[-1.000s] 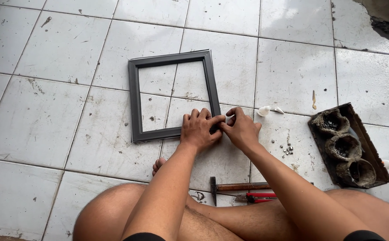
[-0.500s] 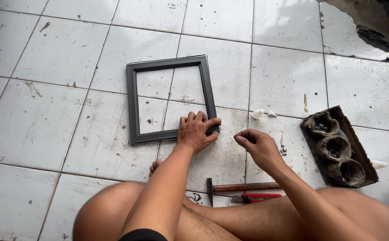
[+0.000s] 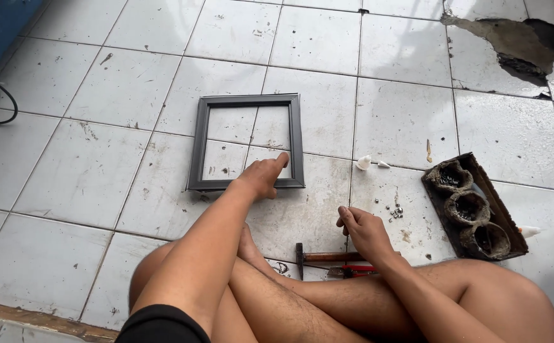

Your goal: Assembling a picture frame by applying glue to the corners and securing the joints with a hammer.

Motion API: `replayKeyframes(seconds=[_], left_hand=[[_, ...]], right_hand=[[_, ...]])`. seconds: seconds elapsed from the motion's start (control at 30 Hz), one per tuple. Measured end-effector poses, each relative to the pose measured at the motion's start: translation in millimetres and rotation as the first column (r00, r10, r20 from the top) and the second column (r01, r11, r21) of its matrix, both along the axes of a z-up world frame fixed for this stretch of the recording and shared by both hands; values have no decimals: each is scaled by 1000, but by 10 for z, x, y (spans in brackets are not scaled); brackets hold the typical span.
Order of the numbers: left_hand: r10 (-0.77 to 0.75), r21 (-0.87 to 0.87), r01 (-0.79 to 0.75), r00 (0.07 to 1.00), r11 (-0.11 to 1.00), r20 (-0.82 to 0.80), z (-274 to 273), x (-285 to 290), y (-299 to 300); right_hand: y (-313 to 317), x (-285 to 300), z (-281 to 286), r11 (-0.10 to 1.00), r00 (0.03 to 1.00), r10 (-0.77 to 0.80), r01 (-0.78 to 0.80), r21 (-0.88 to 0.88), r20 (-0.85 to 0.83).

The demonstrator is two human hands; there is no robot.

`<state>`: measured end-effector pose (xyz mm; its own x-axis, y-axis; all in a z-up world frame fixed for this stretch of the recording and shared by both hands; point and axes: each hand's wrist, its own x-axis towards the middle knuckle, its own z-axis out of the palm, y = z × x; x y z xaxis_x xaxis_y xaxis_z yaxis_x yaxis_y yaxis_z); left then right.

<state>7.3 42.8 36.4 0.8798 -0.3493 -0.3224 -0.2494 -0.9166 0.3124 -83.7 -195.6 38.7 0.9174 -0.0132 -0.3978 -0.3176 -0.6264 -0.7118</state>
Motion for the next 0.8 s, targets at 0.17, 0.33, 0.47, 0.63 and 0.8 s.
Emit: replayKeyframes(seconds=[0.17, 0.33, 0.47, 0.63, 0.8], left_hand=[[-170, 12, 170, 985, 985, -12, 790, -147, 32], [-316, 19, 316, 945, 949, 78, 1718, -247, -40], [-308, 31, 317, 889, 948, 340, 2010, -179, -54], [147, -324, 220, 573, 920, 807, 1773, -199, -153], [282, -525, -342, 940, 779, -194, 1379, -699, -289]], right_hand=[[67, -1, 373, 999, 994, 0, 4, -33, 109], [371, 162, 994, 986, 893, 167, -155, -63, 417], [701, 259, 1445, 939, 873, 331, -269, -213, 358], [852, 462, 983, 973, 908, 172, -216, 76, 381], [807, 358, 629, 927, 987, 141, -158, 340, 74]])
